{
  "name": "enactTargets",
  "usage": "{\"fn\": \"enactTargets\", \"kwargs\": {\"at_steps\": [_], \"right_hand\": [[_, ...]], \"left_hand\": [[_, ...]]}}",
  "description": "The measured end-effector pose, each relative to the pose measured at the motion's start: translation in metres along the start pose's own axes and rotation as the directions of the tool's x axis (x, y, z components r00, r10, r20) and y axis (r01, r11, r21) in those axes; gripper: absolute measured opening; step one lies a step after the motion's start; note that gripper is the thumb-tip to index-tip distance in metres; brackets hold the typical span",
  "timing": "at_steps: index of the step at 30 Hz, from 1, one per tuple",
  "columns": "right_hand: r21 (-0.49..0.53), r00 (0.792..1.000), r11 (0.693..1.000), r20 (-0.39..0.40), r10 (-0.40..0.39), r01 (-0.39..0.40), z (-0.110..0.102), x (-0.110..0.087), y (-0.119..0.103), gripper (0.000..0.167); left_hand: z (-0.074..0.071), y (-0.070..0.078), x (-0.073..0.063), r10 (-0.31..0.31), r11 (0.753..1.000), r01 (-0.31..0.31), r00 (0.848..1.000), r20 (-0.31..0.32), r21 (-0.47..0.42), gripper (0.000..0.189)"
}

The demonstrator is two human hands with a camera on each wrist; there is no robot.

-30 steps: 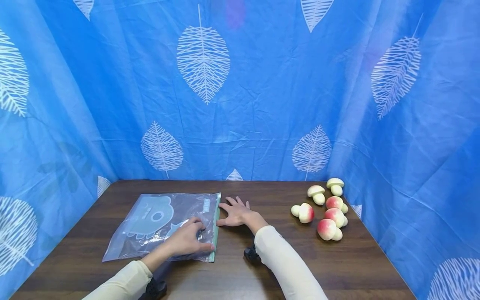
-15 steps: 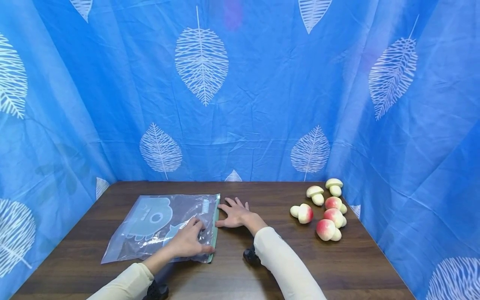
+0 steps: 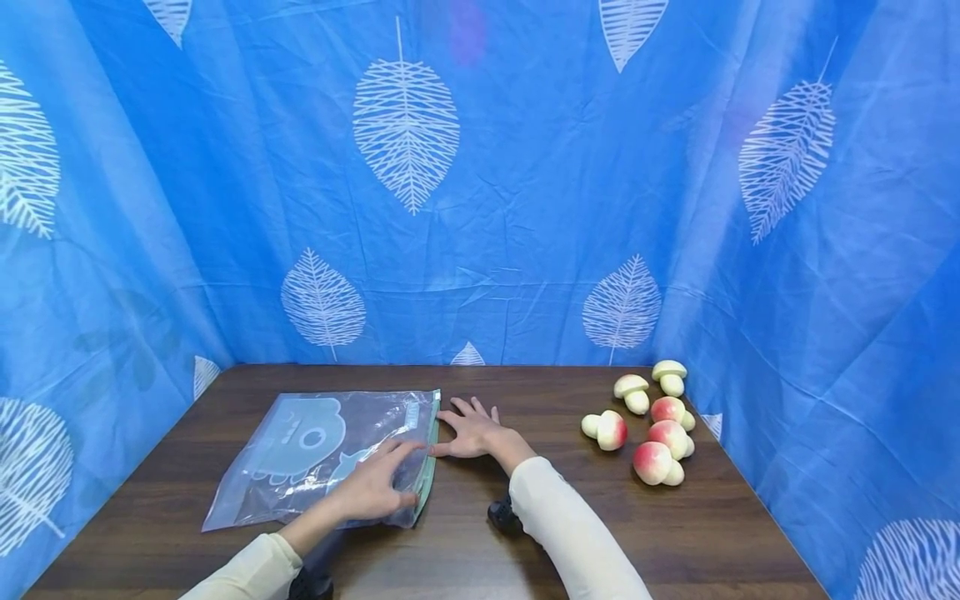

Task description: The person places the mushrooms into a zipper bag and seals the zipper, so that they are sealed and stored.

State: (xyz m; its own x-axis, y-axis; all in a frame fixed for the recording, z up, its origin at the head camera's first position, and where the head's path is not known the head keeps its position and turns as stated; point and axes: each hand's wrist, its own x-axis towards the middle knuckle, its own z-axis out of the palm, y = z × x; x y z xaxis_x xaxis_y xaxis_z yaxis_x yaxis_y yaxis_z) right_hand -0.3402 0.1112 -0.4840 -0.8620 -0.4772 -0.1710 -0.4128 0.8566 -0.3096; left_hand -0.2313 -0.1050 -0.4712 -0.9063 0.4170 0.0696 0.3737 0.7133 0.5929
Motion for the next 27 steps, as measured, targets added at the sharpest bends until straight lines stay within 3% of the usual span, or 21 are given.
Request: {"fn": "enactTargets", "kwargs": {"at_steps": [7,13,20,27], "right_hand": [[0.009,1.0,1.0,-0.003,-0.023,0.023,0.0,-0.002,0.001,0.08],[0.023,1.0,0.999,-0.013,-0.023,0.024,0.006,0.004,0.007,0.082],[0.013,1.0,1.0,-0.02,-0.022,0.022,0.008,0.008,0.01,0.083],[0.018,1.0,1.0,-0.022,-0.021,0.021,0.008,0.005,0.008,0.085]], "left_hand": [[-0.005,0.001,-0.005,0.093,0.995,-0.094,0.995,0.025,0.025,0.058],[-0.006,0.001,-0.007,0.053,0.998,-0.054,0.998,0.039,0.023,0.055],[-0.006,-0.003,-0.009,0.047,0.998,-0.047,0.999,-0.014,0.039,0.066],[-0.011,-0.003,-0.014,-0.002,0.999,0.005,0.999,-0.053,0.048,0.073]]}}
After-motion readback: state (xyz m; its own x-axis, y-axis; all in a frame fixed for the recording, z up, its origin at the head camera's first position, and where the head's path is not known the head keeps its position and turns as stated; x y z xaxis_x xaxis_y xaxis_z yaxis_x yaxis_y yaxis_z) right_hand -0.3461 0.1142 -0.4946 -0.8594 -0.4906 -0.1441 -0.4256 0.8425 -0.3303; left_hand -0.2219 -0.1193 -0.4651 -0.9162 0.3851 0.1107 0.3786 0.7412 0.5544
